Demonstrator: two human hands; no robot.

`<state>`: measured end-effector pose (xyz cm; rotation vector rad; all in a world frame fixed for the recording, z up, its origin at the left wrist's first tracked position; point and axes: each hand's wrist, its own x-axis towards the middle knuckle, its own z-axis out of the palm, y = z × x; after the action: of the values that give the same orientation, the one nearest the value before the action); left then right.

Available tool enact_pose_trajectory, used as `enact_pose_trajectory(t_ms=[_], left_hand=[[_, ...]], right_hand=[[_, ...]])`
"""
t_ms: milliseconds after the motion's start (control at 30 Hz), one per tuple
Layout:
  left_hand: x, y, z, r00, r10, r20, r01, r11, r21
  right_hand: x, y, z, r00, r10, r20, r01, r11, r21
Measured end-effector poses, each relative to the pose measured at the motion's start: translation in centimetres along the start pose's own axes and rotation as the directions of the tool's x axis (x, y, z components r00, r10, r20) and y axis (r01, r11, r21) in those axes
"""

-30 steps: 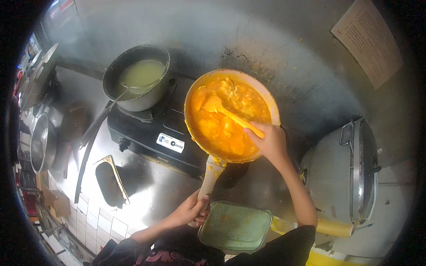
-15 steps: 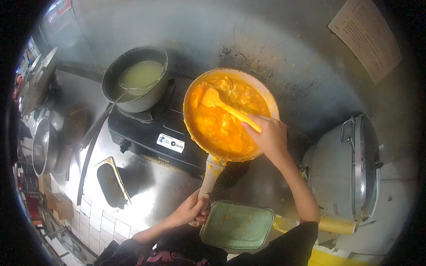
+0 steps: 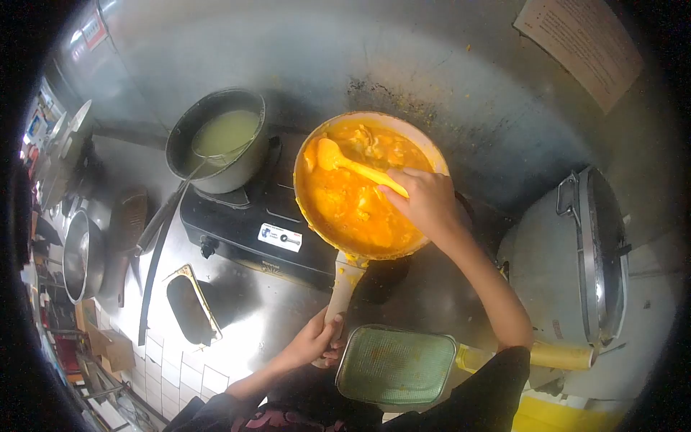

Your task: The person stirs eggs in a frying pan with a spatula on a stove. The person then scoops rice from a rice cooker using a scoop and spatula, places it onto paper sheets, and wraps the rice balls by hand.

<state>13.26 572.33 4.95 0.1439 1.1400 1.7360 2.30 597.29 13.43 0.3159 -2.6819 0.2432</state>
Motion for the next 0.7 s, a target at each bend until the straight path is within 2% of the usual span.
enact_pose_trajectory(t_ms=[133, 200, 233, 267, 300, 333, 467, 533, 567, 633, 700], left_hand=[[-0.1, 0.2, 0.1, 1.0, 0.004, -0.016, -0.003, 0.998, 0.058], [-0.2, 0.5, 0.2, 1.0, -0.006, -0.009, 0.007, 0.998, 0.055], [-0.3, 1.0, 0.6, 0.999, -0.025, -0.022, 0.025, 0.999, 0.035], [-0.5, 1.2, 0.8, 0.998, -0.044, -0.034, 0.045, 0.999, 0.015], [-0.5, 1.2, 0.8, 0.998, -0.046, -0.034, 0.047, 0.999, 0.021], [-0.4, 1.0, 0.7, 0.999, -0.037, -0.035, 0.038, 0.999, 0.032], [-0.2, 0.3, 0.3, 1.0, 0.005, -0.027, -0.003, 0.995, 0.1], [-0.2, 0.3, 0.4, 1.0, -0.006, -0.02, 0.007, 0.998, 0.06], [-0.2, 0.3, 0.5, 1.0, -0.013, -0.015, 0.013, 1.0, 0.014], [-0.3, 0.3, 0.5, 0.999, -0.02, -0.028, 0.02, 1.0, 0.014], [-0.3, 0.3, 0.5, 0.999, -0.023, -0.039, 0.024, 1.0, 0.009]], right_hand=[[0.2, 1.2, 1.9, 0.999, 0.033, 0.005, -0.033, 0.999, 0.039], [0.2, 3.4, 4.1, 0.99, 0.096, -0.105, -0.065, 0.963, 0.263], [0.5, 4.2, 4.2, 0.989, 0.1, -0.111, -0.068, 0.962, 0.264], [0.8, 5.2, 4.1, 0.956, 0.271, 0.11, -0.291, 0.849, 0.441], [1.3, 5.8, 4.0, 0.858, 0.375, 0.351, -0.513, 0.664, 0.544], [2.2, 5.5, 2.4, 0.698, 0.464, 0.546, -0.708, 0.565, 0.425], [2.4, 6.2, 2.1, 0.675, 0.477, 0.563, -0.715, 0.614, 0.336], [2.0, 6.2, 2.1, 0.911, 0.31, 0.272, -0.375, 0.898, 0.231], [2.1, 6.3, 1.6, 0.912, 0.31, 0.269, -0.374, 0.897, 0.233], [2.9, 5.3, -0.9, 0.9, 0.344, 0.266, -0.378, 0.922, 0.087], [3.1, 4.8, -2.0, 0.906, 0.343, 0.25, -0.369, 0.928, 0.062]])
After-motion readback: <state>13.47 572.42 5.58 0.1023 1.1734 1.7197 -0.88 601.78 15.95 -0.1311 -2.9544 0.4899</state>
